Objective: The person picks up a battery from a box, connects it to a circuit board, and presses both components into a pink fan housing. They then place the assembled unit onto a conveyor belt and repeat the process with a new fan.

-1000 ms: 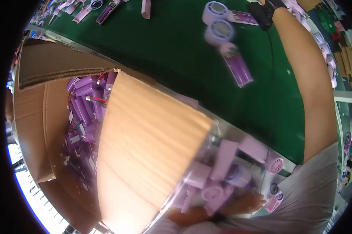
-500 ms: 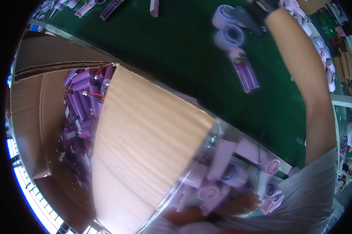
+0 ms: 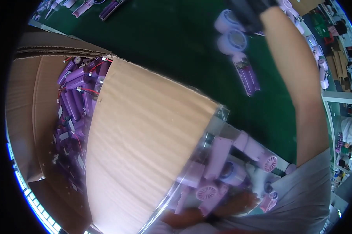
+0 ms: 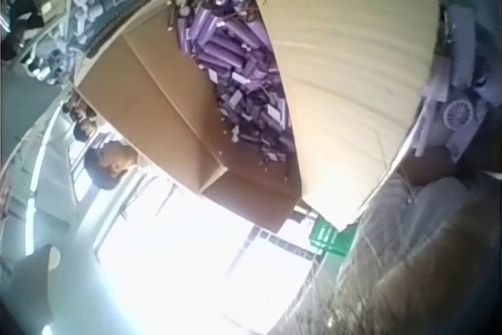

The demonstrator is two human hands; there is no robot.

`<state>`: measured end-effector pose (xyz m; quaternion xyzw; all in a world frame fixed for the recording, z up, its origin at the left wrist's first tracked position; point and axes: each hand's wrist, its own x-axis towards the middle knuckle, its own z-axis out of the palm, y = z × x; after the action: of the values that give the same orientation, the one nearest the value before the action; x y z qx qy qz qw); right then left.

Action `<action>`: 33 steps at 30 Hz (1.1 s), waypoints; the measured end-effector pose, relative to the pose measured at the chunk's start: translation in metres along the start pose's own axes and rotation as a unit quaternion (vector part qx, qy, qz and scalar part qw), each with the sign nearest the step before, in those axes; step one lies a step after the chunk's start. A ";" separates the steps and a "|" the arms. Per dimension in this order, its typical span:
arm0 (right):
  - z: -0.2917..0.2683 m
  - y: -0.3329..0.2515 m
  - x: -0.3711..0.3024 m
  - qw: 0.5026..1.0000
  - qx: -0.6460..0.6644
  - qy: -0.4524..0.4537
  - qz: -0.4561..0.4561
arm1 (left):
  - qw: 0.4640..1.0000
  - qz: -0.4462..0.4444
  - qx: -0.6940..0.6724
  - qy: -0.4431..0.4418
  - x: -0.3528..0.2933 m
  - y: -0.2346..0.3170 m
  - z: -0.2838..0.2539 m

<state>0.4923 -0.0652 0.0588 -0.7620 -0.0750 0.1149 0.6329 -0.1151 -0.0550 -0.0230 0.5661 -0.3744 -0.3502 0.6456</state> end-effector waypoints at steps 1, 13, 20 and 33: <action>-0.028 -0.003 -0.007 0.999 -0.007 0.020 -0.024 | 1.000 -0.002 -0.019 -0.005 0.002 0.002 -0.002; -0.253 0.088 0.028 0.773 -0.536 0.334 -0.062 | 0.999 0.038 0.000 -0.017 0.009 -0.014 0.030; -0.279 0.099 0.026 0.977 -0.191 0.017 -0.093 | 0.970 0.020 -0.240 0.042 0.012 -0.007 0.022; -0.054 -0.128 -0.246 0.885 -0.435 -0.105 0.127 | 0.990 0.088 0.085 0.068 0.009 -0.017 0.001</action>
<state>0.2744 -0.1561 0.2132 -0.9472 -0.0864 0.2298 0.2062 -0.1119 -0.0653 -0.0392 0.6062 -0.4062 -0.2196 0.6475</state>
